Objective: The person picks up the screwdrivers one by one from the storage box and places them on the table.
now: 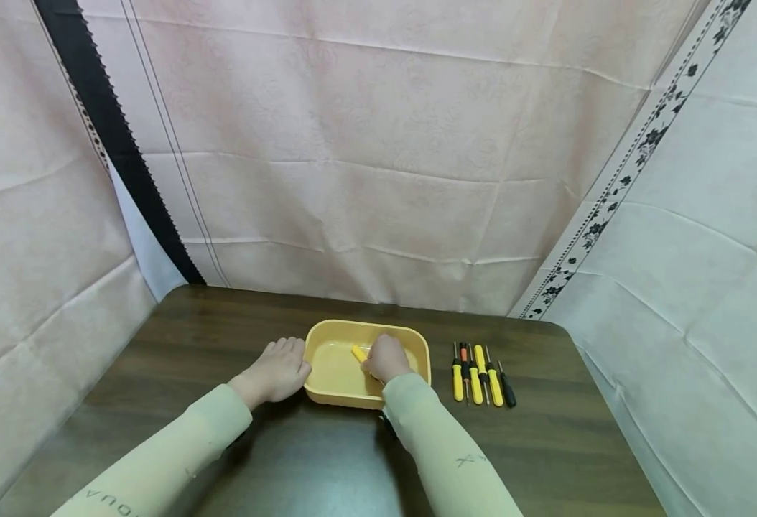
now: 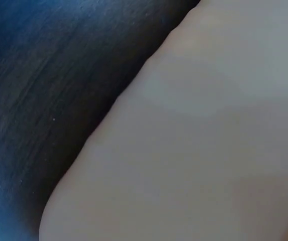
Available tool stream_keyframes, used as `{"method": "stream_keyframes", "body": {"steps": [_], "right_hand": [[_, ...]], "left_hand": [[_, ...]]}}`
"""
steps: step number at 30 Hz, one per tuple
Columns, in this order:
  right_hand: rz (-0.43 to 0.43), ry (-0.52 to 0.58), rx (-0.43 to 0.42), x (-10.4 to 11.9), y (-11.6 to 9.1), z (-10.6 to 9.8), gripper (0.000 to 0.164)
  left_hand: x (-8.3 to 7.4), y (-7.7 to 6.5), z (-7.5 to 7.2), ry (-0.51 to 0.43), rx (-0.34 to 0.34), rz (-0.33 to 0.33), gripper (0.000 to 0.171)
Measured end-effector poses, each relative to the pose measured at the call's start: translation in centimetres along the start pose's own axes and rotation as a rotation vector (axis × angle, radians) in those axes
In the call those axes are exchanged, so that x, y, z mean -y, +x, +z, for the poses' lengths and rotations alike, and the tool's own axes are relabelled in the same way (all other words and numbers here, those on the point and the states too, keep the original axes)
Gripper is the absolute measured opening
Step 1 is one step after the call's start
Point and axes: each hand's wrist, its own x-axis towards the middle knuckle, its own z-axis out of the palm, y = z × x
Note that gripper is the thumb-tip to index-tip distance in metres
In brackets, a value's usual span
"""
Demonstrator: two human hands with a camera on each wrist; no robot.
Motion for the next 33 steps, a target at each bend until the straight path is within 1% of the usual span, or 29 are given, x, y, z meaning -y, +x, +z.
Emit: {"method": "stream_keyframes", "body": {"steps": [4, 7, 9, 12, 14, 20, 25, 28, 33], "right_hand": [[-0.001, -0.020, -0.002, 0.3, 0.0, 0.0, 0.015], [-0.026, -0.052, -0.004, 0.6, 0.0, 0.1, 0.013], [-0.028, -0.057, 0.002, 0.6, -0.1, 0.2, 0.013], [-0.013, -0.041, 0.015, 0.4, -0.1, 0.3, 0.014], [-0.006, -0.020, 0.022, 0.3, -0.1, 0.3, 0.014], [-0.063, 0.004, 0.039, -0.1, 0.0, -0.4, 0.015], [-0.079, 0.064, 0.087, -1.0, 0.3, -0.7, 0.015], [-0.078, 0.118, 0.115, -1.7, 0.5, -0.7, 0.017], [-0.098, 0.219, 0.108, -2.2, 0.4, -1.0, 0.012]], "left_hand": [[0.0, -0.1, 0.0, -0.001, 0.003, -0.009, 0.023], [0.0, -0.2, 0.1, -0.003, 0.010, -0.022, 0.025], [0.1, -0.3, 0.1, -0.007, 0.015, -0.026, 0.027], [0.1, -0.3, 0.3, -0.003, 0.021, -0.023, 0.029], [0.1, -0.2, 0.3, -0.001, 0.012, -0.016, 0.030], [-0.1, -0.3, 0.0, -0.011, -0.009, -0.012, 0.029], [-0.4, -0.3, -0.4, 0.011, 0.015, -0.024, 0.033], [-0.4, -0.3, -0.5, 0.024, 0.019, -0.028, 0.031], [-0.3, -0.4, -0.2, 0.028, 0.015, -0.028, 0.026]]}}
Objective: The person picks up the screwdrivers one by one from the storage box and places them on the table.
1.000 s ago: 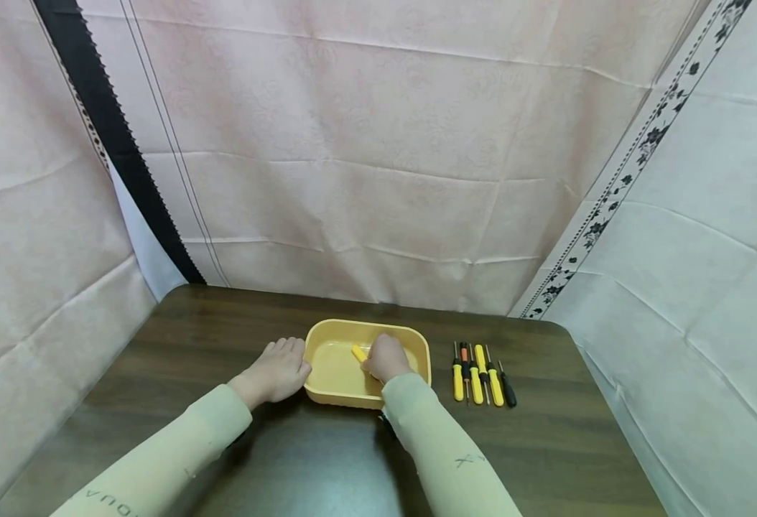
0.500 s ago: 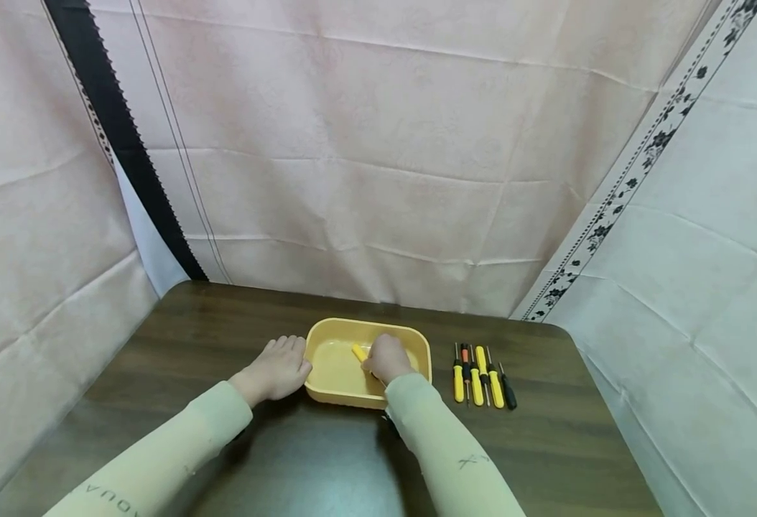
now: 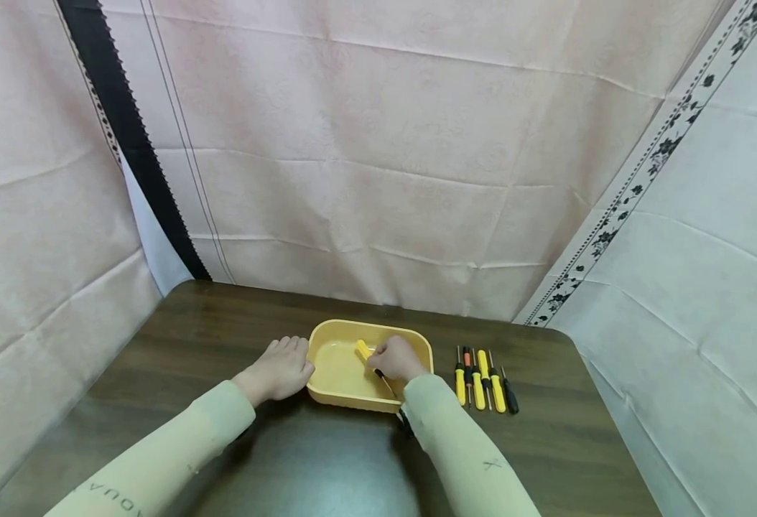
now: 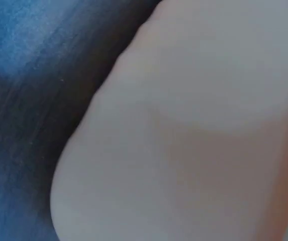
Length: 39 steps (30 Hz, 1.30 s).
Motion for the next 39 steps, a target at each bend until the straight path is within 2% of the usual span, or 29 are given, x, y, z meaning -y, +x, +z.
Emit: {"method": "stream_keyframes", "body": {"steps": [4, 7, 13, 18, 22, 31, 39], "right_hand": [[0.004, 0.076, -0.040, 0.1, -0.2, -0.4, 0.005], [0.014, 0.161, -0.052, 0.1, -0.5, -0.7, 0.007], [0.054, 0.435, 0.002, -0.1, -1.1, -2.2, 0.016], [0.091, 0.565, 0.041, -0.5, -1.1, -3.1, 0.023], [0.112, 0.575, 0.038, -0.7, -1.3, -3.5, 0.024], [0.079, 0.602, -0.012, -0.9, -1.4, -3.9, 0.027], [0.079, 0.567, -0.089, -1.6, -2.6, -6.6, 0.031]], "left_hand": [[-0.1, 0.1, 0.2, -0.009, 0.008, -0.002, 0.024], [-0.2, 0.1, 0.2, -0.018, 0.016, -0.007, 0.024], [-0.1, 0.1, 0.1, -0.006, 0.026, -0.019, 0.024], [0.0, 0.1, 0.2, -0.016, 0.029, -0.031, 0.025], [0.0, 0.1, 0.3, -0.031, 0.042, -0.035, 0.026], [-0.1, 0.1, 0.2, -0.037, 0.019, -0.044, 0.026], [-0.3, 0.3, 0.1, -0.034, 0.019, -0.036, 0.027]]}}
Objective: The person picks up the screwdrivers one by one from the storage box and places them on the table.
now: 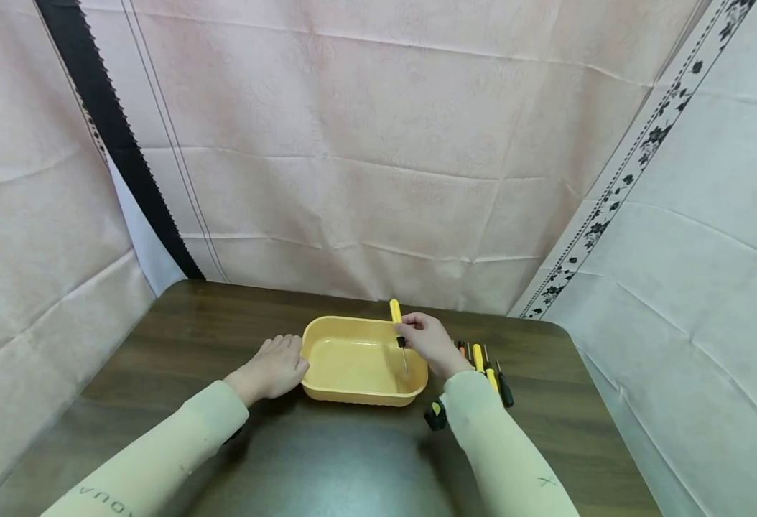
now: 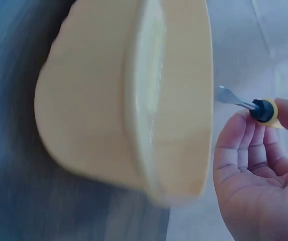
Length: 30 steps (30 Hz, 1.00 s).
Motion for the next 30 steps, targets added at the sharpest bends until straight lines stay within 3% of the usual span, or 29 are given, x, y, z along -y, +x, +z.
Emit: {"method": "stream_keyframes", "body": {"steps": [10, 18, 23, 30], "right_hand": [[0.027, -0.123, -0.039, -1.2, -1.8, -5.6, 0.047], [0.047, -0.154, -0.076, -3.1, -3.2, -10.6, 0.058], [0.105, -0.209, -0.119, -4.7, -4.4, -13.3, 0.060], [0.144, -0.191, -0.181, -7.6, -5.3, -15.9, 0.054]], "left_hand": [[0.1, 0.1, 0.1, 0.000, -0.005, 0.002, 0.028], [0.0, 0.1, -0.1, 0.005, 0.004, -0.004, 0.030], [0.0, 0.0, -0.1, 0.000, 0.007, -0.005, 0.031], [-0.1, 0.1, -0.1, -0.009, 0.002, -0.001, 0.028]]}}
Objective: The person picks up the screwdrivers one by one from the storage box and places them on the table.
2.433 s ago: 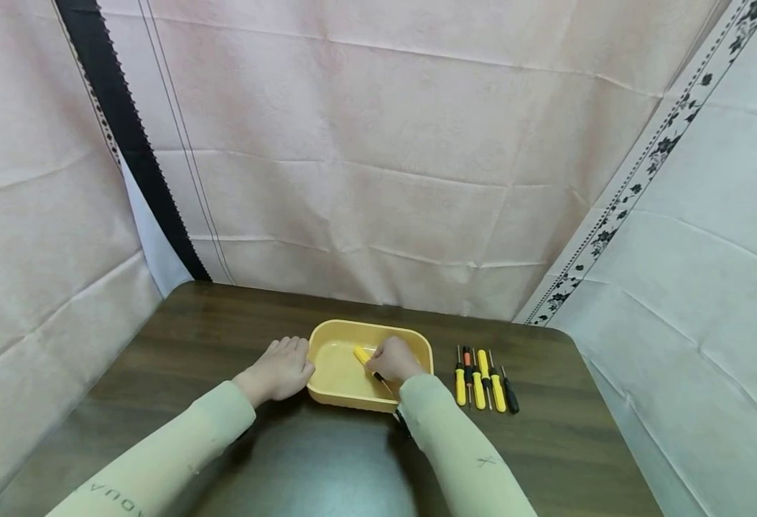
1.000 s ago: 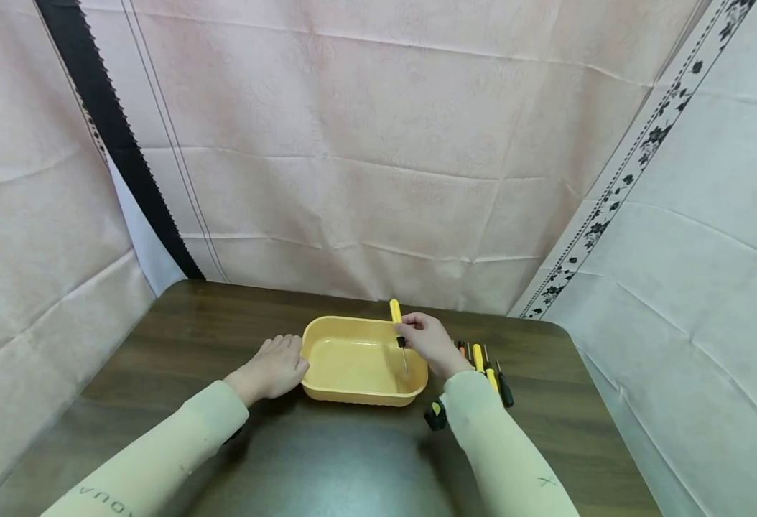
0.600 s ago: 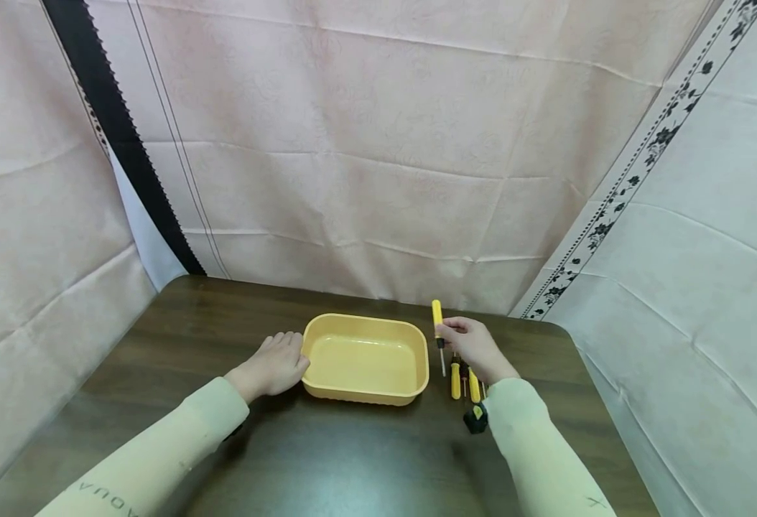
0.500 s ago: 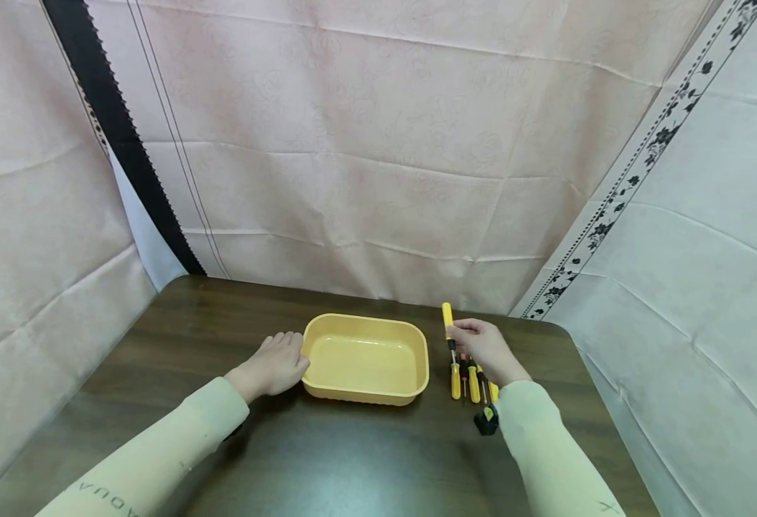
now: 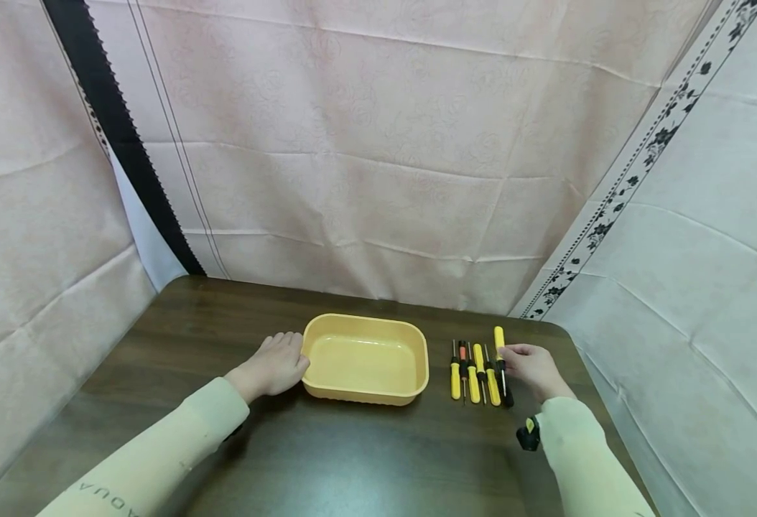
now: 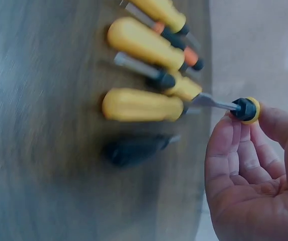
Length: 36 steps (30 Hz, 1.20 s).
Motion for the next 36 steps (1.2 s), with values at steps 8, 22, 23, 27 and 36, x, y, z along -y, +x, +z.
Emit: {"method": "stream_keyframes", "body": {"steps": [8, 22, 23, 27, 36], "right_hand": [[0.080, -0.073, -0.060, -2.1, 0.1, -1.3, 0.050], [0.117, -0.172, -0.101, -5.8, 1.7, -1.7, 0.036], [0.121, -0.187, -0.103, -5.8, 1.8, -1.6, 0.036], [0.135, -0.214, -0.114, -5.8, 1.8, -1.6, 0.034], [0.130, -0.268, -0.105, -5.6, 2.0, -1.6, 0.030]], "left_hand": [[-0.1, 0.0, 0.0, -0.003, 0.007, -0.003, 0.031], [-0.1, -0.1, -0.2, -0.008, 0.025, -0.007, 0.032], [-0.1, -0.1, -0.2, -0.009, 0.025, -0.006, 0.032], [-0.2, -0.2, -0.3, -0.011, 0.021, -0.010, 0.030], [-0.2, -0.1, -0.3, -0.005, 0.017, -0.012, 0.036]]}}
